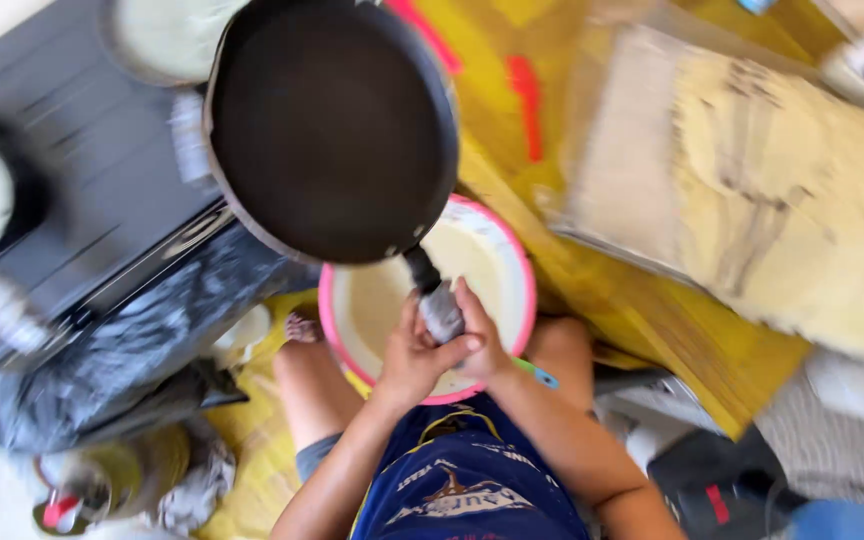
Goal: Cooking and stacking crepes using multiple pans on a gas stove while sitting on the floor
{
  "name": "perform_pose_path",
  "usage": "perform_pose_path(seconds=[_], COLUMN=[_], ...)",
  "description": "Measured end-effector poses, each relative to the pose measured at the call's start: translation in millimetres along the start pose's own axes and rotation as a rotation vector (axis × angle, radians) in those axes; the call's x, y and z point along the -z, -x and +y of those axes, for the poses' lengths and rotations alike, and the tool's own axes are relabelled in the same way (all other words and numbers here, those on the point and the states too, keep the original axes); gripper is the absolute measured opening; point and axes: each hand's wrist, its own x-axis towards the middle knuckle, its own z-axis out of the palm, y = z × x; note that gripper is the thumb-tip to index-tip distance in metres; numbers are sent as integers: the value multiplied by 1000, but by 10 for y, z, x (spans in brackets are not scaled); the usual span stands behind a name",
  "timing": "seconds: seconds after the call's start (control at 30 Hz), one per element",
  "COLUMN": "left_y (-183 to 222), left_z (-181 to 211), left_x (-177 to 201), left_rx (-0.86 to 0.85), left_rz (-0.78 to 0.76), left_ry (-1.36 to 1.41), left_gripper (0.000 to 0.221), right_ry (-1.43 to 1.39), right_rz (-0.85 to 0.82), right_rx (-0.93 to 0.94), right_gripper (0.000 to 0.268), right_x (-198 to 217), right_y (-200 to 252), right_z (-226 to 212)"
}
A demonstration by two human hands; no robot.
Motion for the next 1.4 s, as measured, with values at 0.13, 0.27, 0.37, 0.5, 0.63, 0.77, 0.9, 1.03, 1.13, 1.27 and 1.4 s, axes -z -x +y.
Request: perform_pose_path(seconds=[0.13, 0.27, 0.37, 0.5, 0.63, 0.77, 0.9, 1.03, 1.13, 1.27, 1.4], left_y=[580, 1373, 1836, 2037, 1975, 1825, 1592, 1291, 1169, 1154, 1140], left_z=[-130, -311, -523, -678, -623, -816, -1212, -1233, -1061, -1154, -1056], left_x=[883, 1714, 1929, 1931, 1772, 1552, 1099, 663, 490, 380, 409], left_rx=[85, 196, 213, 225, 441, 716, 780, 770, 759, 767, 770], left_rz=[312, 599, 769, 828, 671, 371, 108, -130, -204, -235, -230], left_ry=[343, 335, 361, 389, 267, 123, 38, -20, -40, -6, 9], left_gripper=[69, 22, 25, 23, 23, 33, 39, 37, 35, 34, 37], right_ry=[488, 1082, 1042, 958, 1056, 1793, 2443, 2735, 2738, 2612, 2571], right_rz=[-282, 147, 49, 94, 230, 40, -444, -441, -300, -461, -128], right_rx=[-14, 311, 620, 659, 674, -35, -526, -323, -241, -526, -490], right_gripper=[56, 55, 118, 126, 99, 111, 93, 95, 81, 82, 75], right_x=[-1065, -612, -1000, -1299, -845, -1160, -872, 170, 243, 80, -47], right_y=[79, -1151, -2017, -2409, -2469, -1096, 2, 33, 158, 695, 627], right_z=[285, 1326, 1360, 1408, 915, -313, -532, -478, -697, -726, -1000])
